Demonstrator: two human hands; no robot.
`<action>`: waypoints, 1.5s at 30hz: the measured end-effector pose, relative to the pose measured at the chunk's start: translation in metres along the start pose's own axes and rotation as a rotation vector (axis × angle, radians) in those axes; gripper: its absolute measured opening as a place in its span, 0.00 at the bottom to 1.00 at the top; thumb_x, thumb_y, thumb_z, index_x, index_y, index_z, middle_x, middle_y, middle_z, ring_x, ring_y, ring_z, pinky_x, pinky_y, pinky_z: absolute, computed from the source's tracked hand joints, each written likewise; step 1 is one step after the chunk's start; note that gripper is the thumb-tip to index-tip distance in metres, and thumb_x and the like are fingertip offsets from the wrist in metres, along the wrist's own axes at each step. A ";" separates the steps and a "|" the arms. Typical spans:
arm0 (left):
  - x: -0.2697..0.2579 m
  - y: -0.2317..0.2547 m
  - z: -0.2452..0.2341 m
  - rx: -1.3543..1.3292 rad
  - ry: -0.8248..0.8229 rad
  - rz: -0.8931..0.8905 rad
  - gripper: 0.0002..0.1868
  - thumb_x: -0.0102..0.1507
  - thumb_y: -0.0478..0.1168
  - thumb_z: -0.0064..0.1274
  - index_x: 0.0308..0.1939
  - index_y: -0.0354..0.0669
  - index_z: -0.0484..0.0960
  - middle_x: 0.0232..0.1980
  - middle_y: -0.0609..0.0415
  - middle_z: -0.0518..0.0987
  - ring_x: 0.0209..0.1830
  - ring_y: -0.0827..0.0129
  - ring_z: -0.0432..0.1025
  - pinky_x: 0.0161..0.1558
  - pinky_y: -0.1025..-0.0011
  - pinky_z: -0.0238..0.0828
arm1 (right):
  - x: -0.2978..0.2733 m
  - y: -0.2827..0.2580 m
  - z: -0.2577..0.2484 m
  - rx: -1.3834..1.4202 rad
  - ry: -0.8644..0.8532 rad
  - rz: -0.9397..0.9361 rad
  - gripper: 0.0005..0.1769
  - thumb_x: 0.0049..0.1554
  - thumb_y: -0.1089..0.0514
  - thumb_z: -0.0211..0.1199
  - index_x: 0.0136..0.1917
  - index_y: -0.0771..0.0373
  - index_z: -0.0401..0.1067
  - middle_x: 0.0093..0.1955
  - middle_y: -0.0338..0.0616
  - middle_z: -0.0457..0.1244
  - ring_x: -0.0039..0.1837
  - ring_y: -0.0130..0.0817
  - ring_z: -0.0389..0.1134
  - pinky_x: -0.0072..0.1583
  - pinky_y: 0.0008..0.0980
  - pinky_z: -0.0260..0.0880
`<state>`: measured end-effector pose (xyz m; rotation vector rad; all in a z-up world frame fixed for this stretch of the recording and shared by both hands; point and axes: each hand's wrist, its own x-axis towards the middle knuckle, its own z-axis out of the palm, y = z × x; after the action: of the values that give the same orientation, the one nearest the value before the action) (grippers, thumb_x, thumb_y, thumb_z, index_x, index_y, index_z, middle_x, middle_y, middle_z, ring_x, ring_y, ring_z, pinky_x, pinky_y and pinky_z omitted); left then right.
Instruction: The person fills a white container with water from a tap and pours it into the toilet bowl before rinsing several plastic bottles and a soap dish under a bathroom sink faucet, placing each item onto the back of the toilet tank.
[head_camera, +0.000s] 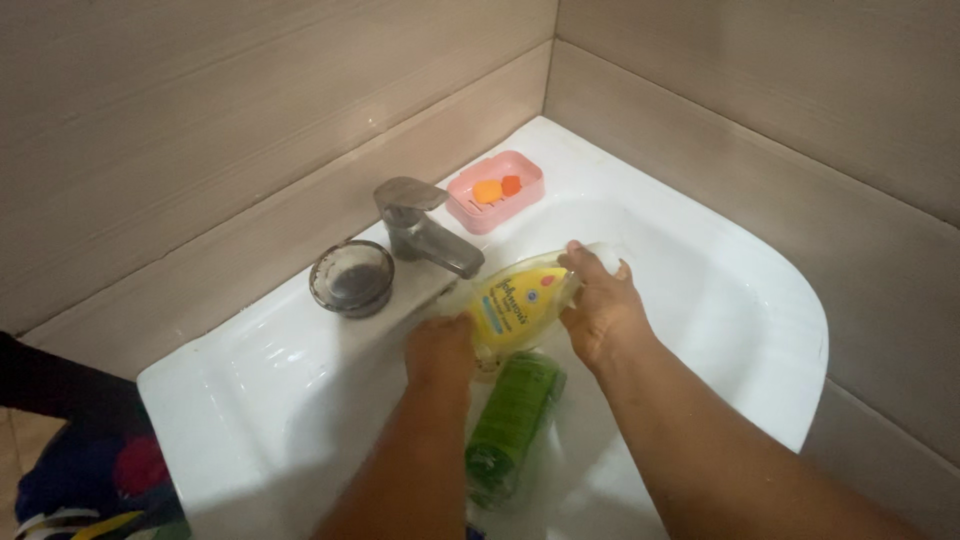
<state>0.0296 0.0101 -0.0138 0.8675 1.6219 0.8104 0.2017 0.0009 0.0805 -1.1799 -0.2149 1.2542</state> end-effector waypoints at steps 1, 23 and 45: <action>0.002 -0.008 0.001 0.071 0.002 0.073 0.24 0.69 0.53 0.49 0.41 0.32 0.82 0.34 0.42 0.78 0.33 0.51 0.72 0.35 0.56 0.65 | 0.000 0.000 0.000 -0.027 0.003 0.027 0.38 0.57 0.57 0.65 0.74 0.54 0.48 0.64 0.47 0.63 0.67 0.43 0.65 0.70 0.48 0.66; -0.124 0.120 0.001 0.590 -0.271 0.378 0.24 0.56 0.56 0.56 0.47 0.45 0.84 0.47 0.46 0.86 0.48 0.57 0.81 0.49 0.62 0.75 | -0.052 -0.011 -0.004 -0.373 -0.371 0.034 0.37 0.57 0.30 0.49 0.71 0.53 0.66 0.64 0.50 0.67 0.63 0.42 0.67 0.67 0.45 0.63; -0.182 0.162 -0.023 0.573 -0.061 0.972 0.28 0.51 0.47 0.71 0.49 0.34 0.81 0.46 0.41 0.82 0.48 0.52 0.77 0.53 0.60 0.72 | -0.097 0.001 -0.077 -1.088 -0.040 -0.103 0.37 0.59 0.40 0.59 0.75 0.60 0.64 0.70 0.52 0.64 0.71 0.45 0.65 0.71 0.41 0.63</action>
<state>0.0578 -0.0668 0.2167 2.1521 1.3419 0.9388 0.2184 -0.1212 0.0896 -2.0146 -1.0664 1.0581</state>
